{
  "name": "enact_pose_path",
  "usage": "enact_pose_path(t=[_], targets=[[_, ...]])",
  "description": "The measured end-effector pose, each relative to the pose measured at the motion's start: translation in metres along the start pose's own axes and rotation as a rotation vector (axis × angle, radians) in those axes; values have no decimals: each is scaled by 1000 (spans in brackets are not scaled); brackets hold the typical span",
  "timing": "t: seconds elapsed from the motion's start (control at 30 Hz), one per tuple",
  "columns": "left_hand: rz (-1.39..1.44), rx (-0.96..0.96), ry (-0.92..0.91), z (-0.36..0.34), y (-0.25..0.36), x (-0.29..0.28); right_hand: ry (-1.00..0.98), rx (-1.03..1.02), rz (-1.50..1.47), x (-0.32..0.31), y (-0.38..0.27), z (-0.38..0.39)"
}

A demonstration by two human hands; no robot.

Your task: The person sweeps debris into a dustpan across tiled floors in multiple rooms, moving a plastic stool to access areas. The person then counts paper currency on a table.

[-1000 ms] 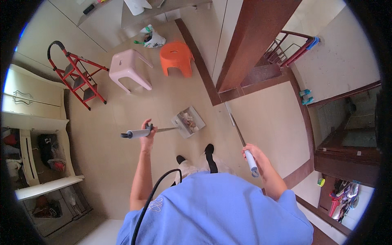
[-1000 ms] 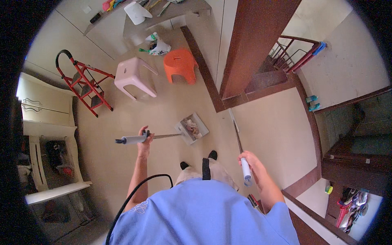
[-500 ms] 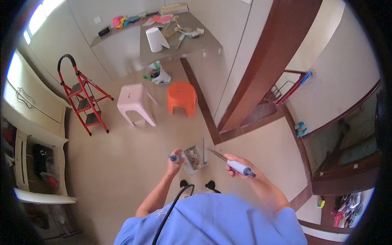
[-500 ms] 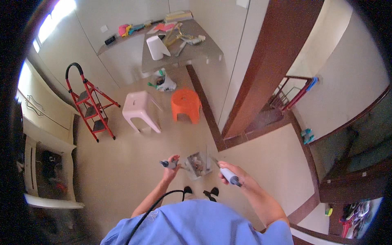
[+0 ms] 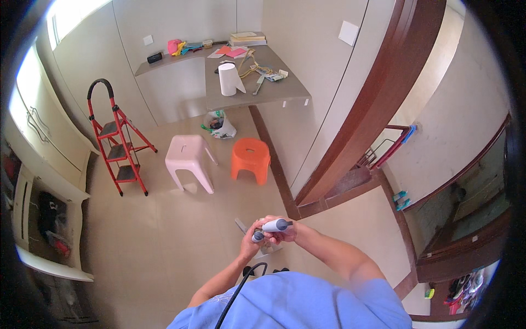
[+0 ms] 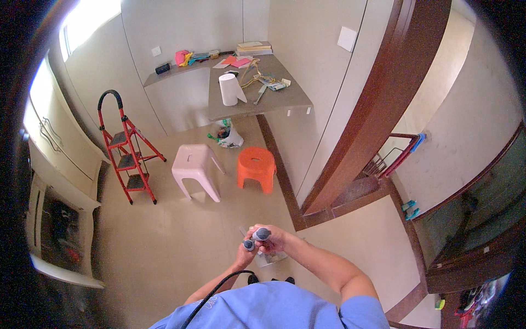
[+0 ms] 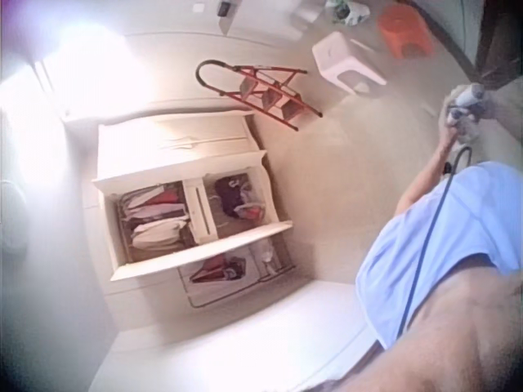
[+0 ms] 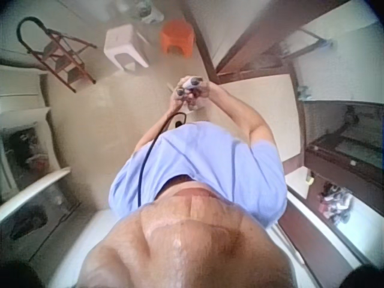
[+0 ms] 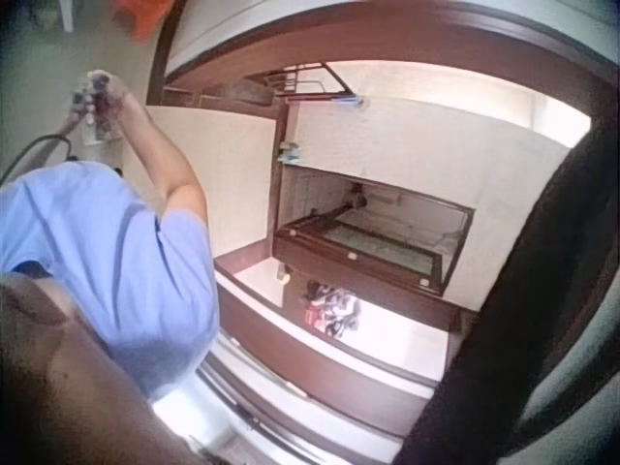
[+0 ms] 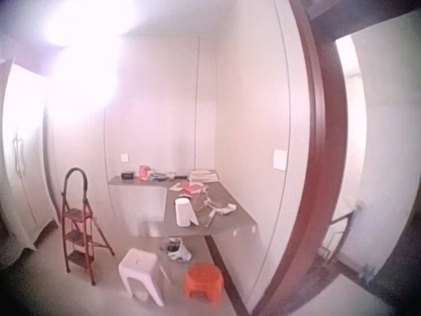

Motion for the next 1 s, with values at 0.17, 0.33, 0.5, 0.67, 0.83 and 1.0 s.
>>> enact_pose_path(t=[0.17,0.33,0.5,0.67,0.83,1.0], targets=[[-88,-12,28,-1,-1,-5,-71,23,141,0,-8,-10],[-208,-71,-25,-1,-11,-5,21,19,224,3,-5,-8],[-205,33,-41,0,-29,-8,17,-28,265,2,4,-6],[-178,9,-19,0,-24,-6,79,-135,296,-5,27,-8],[-286,30,-6,-4,-24,-10,139,-196,305,-3,36,-3],[-331,-37,-39,-18,-40,-8,379,-322,462,-28,72,25]])
Point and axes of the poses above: each hand's wrist, its own z-axis away from the middle knuckle, its own x-axis out of the palm, y = z × x, the point moved 1 cm from there along -z, towards the middle knuckle, and after that the axes turned 6 degrees about z, right-handed, at the moved point
